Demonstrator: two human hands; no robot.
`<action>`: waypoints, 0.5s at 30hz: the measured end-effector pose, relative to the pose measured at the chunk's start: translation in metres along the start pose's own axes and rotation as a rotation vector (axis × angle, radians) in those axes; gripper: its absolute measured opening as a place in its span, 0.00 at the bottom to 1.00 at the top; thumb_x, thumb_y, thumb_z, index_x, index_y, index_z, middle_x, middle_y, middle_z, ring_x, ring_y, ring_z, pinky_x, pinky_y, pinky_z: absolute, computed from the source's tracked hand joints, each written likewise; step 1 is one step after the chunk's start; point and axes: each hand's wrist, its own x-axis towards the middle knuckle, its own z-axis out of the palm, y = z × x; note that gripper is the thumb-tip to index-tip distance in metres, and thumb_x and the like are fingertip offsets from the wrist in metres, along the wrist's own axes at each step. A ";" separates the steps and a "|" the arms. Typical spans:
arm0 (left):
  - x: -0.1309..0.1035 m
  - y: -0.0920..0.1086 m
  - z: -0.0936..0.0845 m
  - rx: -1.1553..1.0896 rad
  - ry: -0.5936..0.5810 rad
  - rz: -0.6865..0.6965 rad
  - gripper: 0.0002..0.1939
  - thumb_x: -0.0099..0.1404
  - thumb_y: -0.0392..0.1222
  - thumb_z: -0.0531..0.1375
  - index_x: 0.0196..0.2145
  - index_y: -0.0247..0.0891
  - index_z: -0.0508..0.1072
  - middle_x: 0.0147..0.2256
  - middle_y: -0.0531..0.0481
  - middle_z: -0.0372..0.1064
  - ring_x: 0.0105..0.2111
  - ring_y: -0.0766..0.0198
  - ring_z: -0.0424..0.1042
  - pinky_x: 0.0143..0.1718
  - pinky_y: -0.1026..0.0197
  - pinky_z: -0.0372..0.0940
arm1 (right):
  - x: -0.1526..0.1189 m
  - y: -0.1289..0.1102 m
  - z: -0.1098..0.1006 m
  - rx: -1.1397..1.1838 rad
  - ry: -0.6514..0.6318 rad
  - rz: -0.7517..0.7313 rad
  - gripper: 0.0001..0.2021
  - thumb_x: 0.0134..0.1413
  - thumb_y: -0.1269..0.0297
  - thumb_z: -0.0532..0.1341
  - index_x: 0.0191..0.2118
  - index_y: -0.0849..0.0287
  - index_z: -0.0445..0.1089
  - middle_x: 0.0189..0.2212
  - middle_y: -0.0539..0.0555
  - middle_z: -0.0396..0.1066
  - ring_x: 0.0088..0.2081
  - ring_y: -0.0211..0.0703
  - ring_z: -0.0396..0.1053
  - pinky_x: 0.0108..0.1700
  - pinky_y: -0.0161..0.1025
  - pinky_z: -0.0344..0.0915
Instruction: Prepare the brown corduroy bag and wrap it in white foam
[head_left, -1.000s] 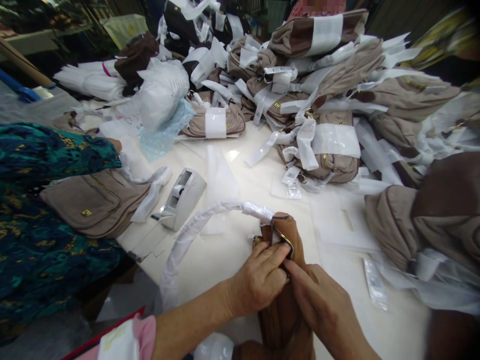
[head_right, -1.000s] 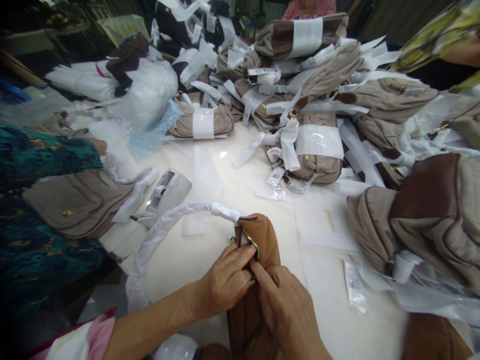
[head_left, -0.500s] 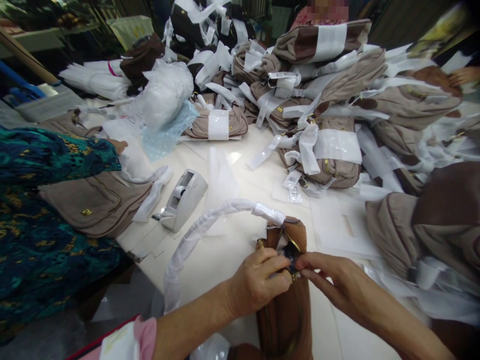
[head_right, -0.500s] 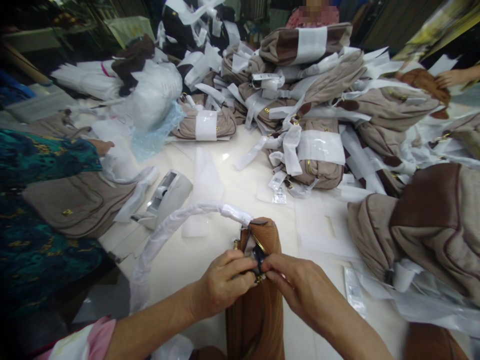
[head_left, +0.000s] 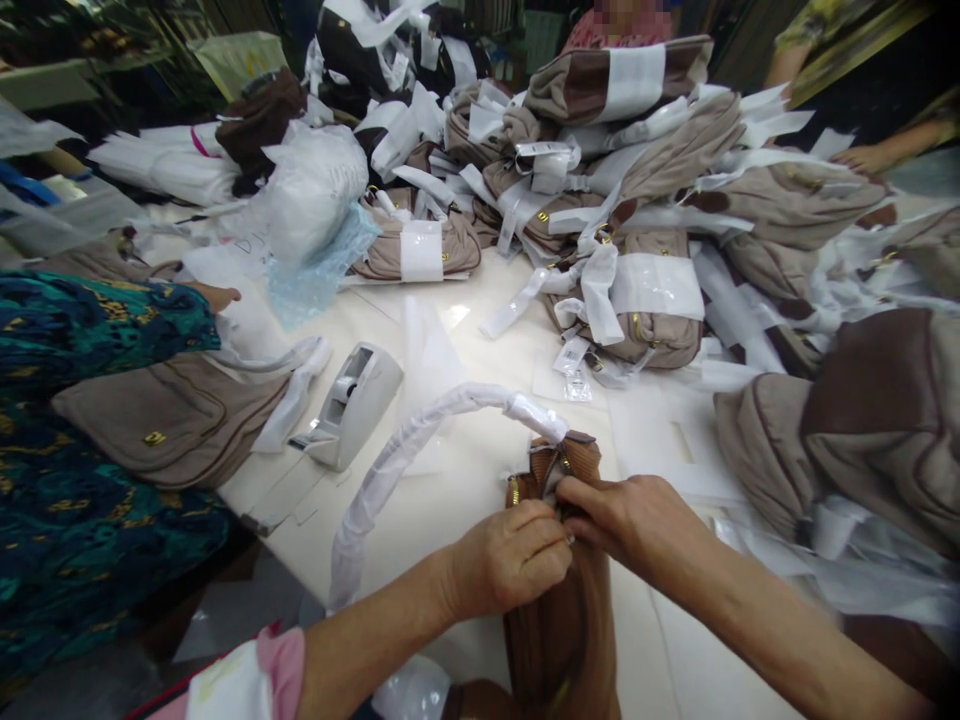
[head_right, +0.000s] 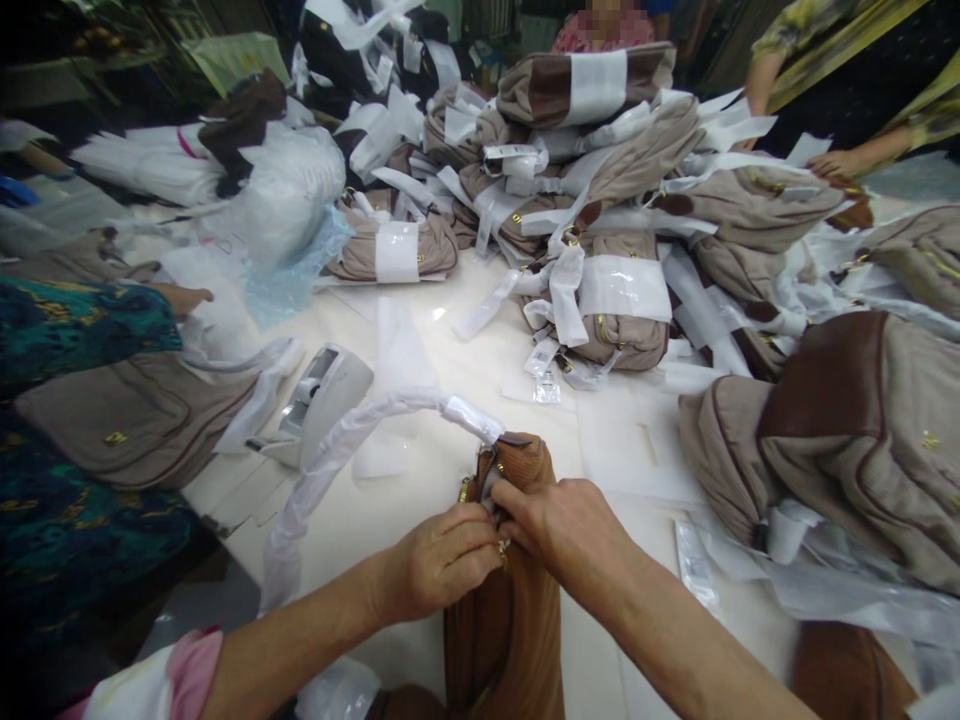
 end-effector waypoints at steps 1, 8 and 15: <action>-0.001 -0.001 -0.001 -0.006 0.002 -0.013 0.02 0.60 0.28 0.55 0.31 0.28 0.67 0.29 0.44 0.66 0.35 0.61 0.65 0.38 0.59 0.68 | -0.004 -0.001 0.006 0.034 0.081 0.006 0.09 0.51 0.63 0.59 0.39 0.52 0.63 0.22 0.45 0.71 0.21 0.38 0.69 0.18 0.34 0.45; -0.007 0.000 0.004 -0.084 0.055 -0.057 0.03 0.59 0.26 0.55 0.33 0.25 0.67 0.33 0.41 0.67 0.38 0.61 0.64 0.44 0.57 0.67 | -0.044 -0.044 0.045 0.397 0.675 0.348 0.12 0.54 0.62 0.57 0.44 0.59 0.61 0.31 0.51 0.68 0.31 0.34 0.67 0.33 0.31 0.64; 0.003 0.002 -0.002 -0.062 0.052 0.000 0.04 0.58 0.25 0.53 0.30 0.24 0.68 0.30 0.40 0.67 0.36 0.59 0.66 0.44 0.56 0.67 | -0.048 -0.076 0.067 0.324 0.673 0.419 0.06 0.54 0.63 0.57 0.38 0.58 0.65 0.31 0.51 0.69 0.32 0.36 0.66 0.36 0.34 0.61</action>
